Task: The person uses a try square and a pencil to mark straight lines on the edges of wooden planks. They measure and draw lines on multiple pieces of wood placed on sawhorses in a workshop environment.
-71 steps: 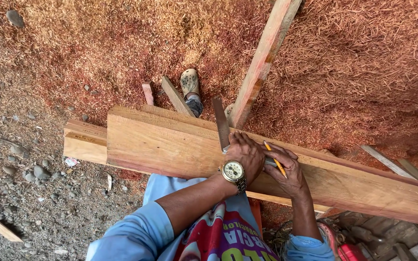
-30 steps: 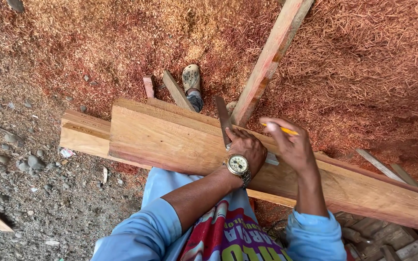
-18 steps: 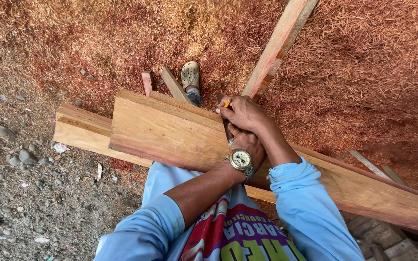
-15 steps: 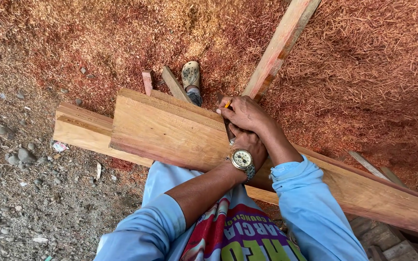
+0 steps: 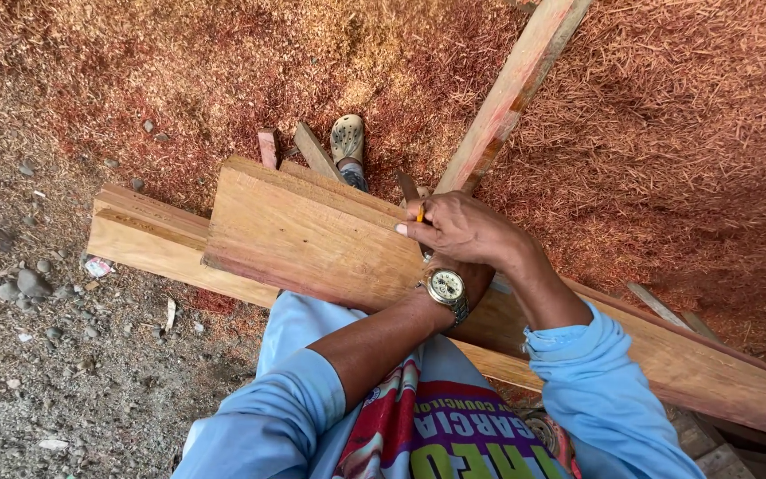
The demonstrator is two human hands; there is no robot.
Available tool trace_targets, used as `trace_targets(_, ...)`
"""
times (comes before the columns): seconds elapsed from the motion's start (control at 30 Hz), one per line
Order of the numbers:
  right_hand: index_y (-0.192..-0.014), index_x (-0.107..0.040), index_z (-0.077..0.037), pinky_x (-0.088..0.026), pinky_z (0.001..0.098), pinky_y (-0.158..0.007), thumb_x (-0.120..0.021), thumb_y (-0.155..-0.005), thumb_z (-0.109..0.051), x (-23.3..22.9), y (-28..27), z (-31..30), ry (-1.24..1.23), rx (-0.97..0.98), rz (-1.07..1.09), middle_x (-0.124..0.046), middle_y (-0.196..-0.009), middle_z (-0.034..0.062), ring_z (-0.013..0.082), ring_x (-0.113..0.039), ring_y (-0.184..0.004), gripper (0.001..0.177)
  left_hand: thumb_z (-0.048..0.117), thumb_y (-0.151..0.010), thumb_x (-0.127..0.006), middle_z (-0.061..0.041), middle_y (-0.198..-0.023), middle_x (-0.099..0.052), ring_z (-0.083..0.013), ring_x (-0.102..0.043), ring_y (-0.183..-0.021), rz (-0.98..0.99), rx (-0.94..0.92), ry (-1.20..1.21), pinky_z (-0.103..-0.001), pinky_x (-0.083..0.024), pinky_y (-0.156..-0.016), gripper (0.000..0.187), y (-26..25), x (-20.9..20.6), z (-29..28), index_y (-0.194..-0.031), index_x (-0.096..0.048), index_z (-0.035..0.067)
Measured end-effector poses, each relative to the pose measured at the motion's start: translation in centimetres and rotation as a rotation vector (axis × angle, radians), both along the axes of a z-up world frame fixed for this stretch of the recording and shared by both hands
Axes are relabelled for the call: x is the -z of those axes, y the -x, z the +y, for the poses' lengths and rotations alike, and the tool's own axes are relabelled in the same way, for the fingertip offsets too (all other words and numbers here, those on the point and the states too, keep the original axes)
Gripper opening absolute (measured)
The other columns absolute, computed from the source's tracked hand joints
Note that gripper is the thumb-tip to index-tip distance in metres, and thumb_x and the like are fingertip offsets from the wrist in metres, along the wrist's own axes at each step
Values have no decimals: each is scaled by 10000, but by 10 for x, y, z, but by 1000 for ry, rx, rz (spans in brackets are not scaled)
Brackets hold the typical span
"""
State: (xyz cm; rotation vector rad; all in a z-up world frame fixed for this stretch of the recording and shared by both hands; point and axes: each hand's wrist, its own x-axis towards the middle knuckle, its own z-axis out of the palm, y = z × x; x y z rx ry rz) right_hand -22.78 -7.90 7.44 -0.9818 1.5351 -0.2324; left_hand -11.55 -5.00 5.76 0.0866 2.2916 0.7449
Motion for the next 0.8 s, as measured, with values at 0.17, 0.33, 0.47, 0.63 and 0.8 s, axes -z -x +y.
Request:
trace_targets(0.17, -874, -712, -36, -577, 394, -649, -632, -984, -417, 36, 4, 21, -95, 297, -210, -735, -738, 115, 220, -704, -691, 404, 262, -1021, -543, -158, -1263, -687, -370, -630, -1200, -34, -8, 10, -798, -441, -910, 323, 11, -16, -14, -1234, -712, 89)
trace_targets(0.33, -1065, -741, -106, -553, 429, -657, -652, -963, -401, 64, -6, 15, -162, 355, 106, -728, -761, 142, 257, -702, -679, 325, 282, -1005, -543, -154, -1232, -686, -352, -661, -1118, -14, -62, -19, -868, -396, -900, 365, 5, 2, 0, -1272, -680, 73)
trace_targets(0.47, -1108, -752, -145, -559, 459, -730, -671, -955, -430, 72, -11, 14, -169, 184, 158, -743, -794, 174, 304, -721, -737, 333, 310, -1010, -536, -145, -1249, -679, -337, -631, -1179, -33, 25, -22, -846, -410, -911, 369, 4, 0, -2, -1249, -696, 78)
trace_targets(0.63, -1073, -753, -140, -571, 453, -714, -651, -941, -469, 50, -6, 10, -197, 160, 98, -751, -772, 136, 274, -736, -708, 369, 324, -1020, -524, -196, -1298, -652, -394, -620, -1185, -43, -3, 1, -782, -431, -938, 423, -2, 16, 8, -1299, -660, 37)
trace_targets(0.8, -1108, -751, -153, -564, 447, -667, -608, -963, -496, 7, 4, 4, -259, 104, 66, -731, -718, 132, 272, -699, -653, 400, 266, -1007, -521, -189, -1313, -668, -298, -621, -1232, 237, -74, 55, -534, -486, -1014, 383, -11, 43, 28, -1273, -673, 38)
